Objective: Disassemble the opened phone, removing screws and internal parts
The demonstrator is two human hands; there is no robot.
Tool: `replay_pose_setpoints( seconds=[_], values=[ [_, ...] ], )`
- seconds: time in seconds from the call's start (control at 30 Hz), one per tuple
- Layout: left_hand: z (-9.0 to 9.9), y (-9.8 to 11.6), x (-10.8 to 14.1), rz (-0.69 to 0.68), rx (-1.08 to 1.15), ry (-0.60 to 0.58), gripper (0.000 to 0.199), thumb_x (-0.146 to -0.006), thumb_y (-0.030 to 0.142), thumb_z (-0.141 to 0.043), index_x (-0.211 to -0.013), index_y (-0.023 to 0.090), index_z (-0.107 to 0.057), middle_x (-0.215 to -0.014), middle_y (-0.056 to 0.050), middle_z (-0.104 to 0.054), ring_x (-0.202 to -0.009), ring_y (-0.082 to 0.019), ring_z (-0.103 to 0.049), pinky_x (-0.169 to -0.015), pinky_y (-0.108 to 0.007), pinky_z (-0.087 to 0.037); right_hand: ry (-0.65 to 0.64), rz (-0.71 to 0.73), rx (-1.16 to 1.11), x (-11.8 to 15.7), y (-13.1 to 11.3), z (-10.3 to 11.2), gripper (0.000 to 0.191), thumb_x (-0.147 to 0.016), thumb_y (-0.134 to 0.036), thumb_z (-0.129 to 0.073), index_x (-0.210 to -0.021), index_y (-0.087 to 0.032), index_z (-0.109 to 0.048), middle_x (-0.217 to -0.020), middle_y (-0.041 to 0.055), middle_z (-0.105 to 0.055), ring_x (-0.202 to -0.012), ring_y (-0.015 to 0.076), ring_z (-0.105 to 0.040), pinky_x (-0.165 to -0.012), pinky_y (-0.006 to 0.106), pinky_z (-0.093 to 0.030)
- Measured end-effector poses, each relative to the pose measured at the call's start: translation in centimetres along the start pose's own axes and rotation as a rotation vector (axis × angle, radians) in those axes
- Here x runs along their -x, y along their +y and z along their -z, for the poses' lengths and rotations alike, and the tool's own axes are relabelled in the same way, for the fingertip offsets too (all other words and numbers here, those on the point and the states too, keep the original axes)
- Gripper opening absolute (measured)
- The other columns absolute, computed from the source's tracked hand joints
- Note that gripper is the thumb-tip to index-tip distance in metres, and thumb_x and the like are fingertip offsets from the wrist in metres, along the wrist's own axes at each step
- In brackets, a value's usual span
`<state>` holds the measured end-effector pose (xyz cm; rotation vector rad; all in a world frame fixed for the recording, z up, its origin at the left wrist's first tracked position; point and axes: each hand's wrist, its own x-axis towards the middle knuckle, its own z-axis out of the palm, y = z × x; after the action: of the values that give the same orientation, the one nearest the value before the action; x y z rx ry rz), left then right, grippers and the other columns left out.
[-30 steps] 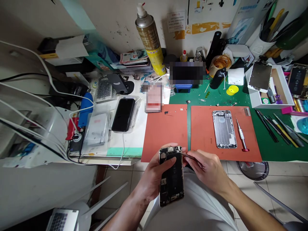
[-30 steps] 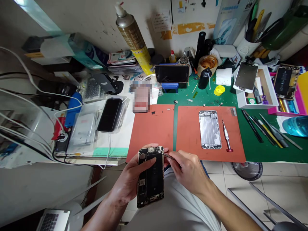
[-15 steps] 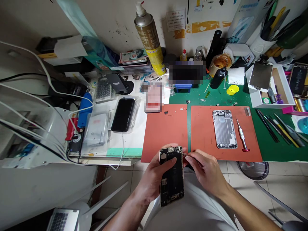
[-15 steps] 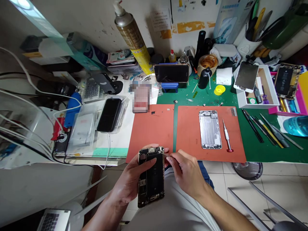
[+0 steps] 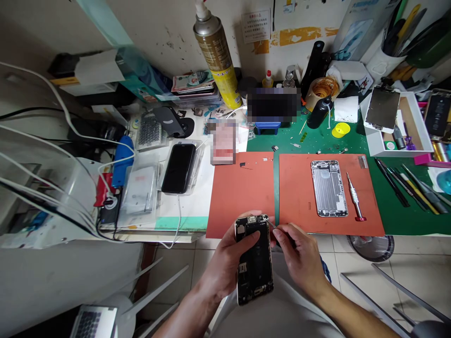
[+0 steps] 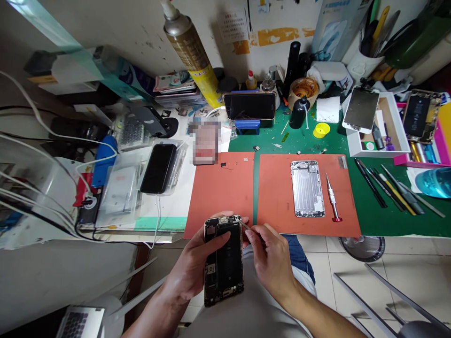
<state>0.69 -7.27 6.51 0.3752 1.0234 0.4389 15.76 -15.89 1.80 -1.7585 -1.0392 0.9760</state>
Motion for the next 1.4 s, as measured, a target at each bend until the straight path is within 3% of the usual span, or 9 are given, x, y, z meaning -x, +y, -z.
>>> replay_pose_setpoints(
  seconds=[0.47,0.63,0.8,0.97,1.07,1.23,1.4],
  values=[
    [0.1,-0.1,-0.2,0.022,0.024,0.008,0.053,-0.084,0.027,-0.085,-0.131,0.025,-0.061,-0.125,-0.012,-0.075,-0.098,-0.029,-0.078,-0.083,-0.035,-0.06,0.083,0.025,0.055,0.2,0.2,-0.3,0.032,-0.109,-0.04,-0.05,-0.09,-0.022,-0.069,-0.075,0.0006,-0.068,-0.064,0.0149,-0.063,-0.064,0.025,-0.045],
    [0.0,0.0,-0.3,0.011,0.024,0.008,0.052,-0.084,0.027,-0.085,-0.13,0.024,-0.062,-0.125,-0.011,-0.075,-0.097,-0.027,-0.078,-0.083,-0.034,-0.061,0.098,0.034,0.049,0.0,0.2,-0.2,0.03,-0.108,-0.039,-0.051,-0.091,-0.022,-0.069,-0.078,0.0008,-0.069,-0.067,0.0152,-0.064,-0.065,0.025,-0.046],
    [0.4,-0.2,-0.3,0.012,0.018,0.044,0.046,-0.087,0.024,-0.082,-0.129,0.022,-0.063,-0.132,-0.013,-0.074,-0.105,-0.025,-0.076,-0.087,-0.035,-0.062,0.267,-0.005,0.096,-0.9,0.1,1.6,0.031,-0.108,-0.04,-0.052,-0.091,-0.022,-0.07,-0.079,0.0015,-0.067,-0.069,0.0165,-0.06,-0.065,0.027,-0.046],
    [0.7,-0.5,-0.4,-0.029,0.016,-0.054,0.037,-0.092,0.022,-0.076,-0.127,0.023,-0.064,-0.133,-0.013,-0.073,-0.12,-0.028,-0.072,-0.096,-0.039,-0.06,0.086,0.084,0.1,-0.9,-0.4,2.6,0.025,-0.108,-0.036,-0.053,-0.096,-0.023,-0.071,-0.076,-0.0002,-0.063,-0.064,0.0138,-0.056,-0.062,0.025,-0.044],
    [1.0,-0.5,-0.6,-0.047,0.036,-0.091,0.038,-0.093,0.02,-0.075,-0.128,0.024,-0.063,-0.133,-0.013,-0.073,-0.125,-0.031,-0.07,-0.101,-0.043,-0.058,0.053,0.095,0.084,-0.6,-0.5,2.5,0.022,-0.108,-0.033,-0.055,-0.097,-0.023,-0.071,-0.081,0.0001,-0.065,-0.068,0.0125,-0.058,-0.064,0.023,-0.045],
    [1.3,-0.3,-1.2,-0.068,0.036,-0.127,0.045,-0.093,0.022,-0.075,-0.135,0.023,-0.057,-0.13,-0.015,-0.073,-0.126,-0.035,-0.069,-0.105,-0.05,-0.056,-0.001,0.067,0.06,-0.4,-0.3,2.7,0.02,-0.107,-0.036,-0.058,-0.1,-0.024,-0.073,-0.081,-0.0007,-0.065,-0.067,0.0124,-0.057,-0.063,0.024,-0.044],
    [1.4,0.9,-3.0,-0.151,-0.127,-0.078,0.062,-0.089,0.033,-0.08,-0.14,0.025,-0.047,-0.118,-0.014,-0.077,-0.113,-0.035,-0.075,-0.095,-0.049,-0.061,0.001,-0.035,0.027,-0.6,-0.2,3.1,0.027,-0.106,-0.045,-0.058,-0.103,-0.025,-0.076,-0.086,0.0012,-0.069,-0.075,0.0156,-0.063,-0.069,0.026,-0.047]
  ],
)
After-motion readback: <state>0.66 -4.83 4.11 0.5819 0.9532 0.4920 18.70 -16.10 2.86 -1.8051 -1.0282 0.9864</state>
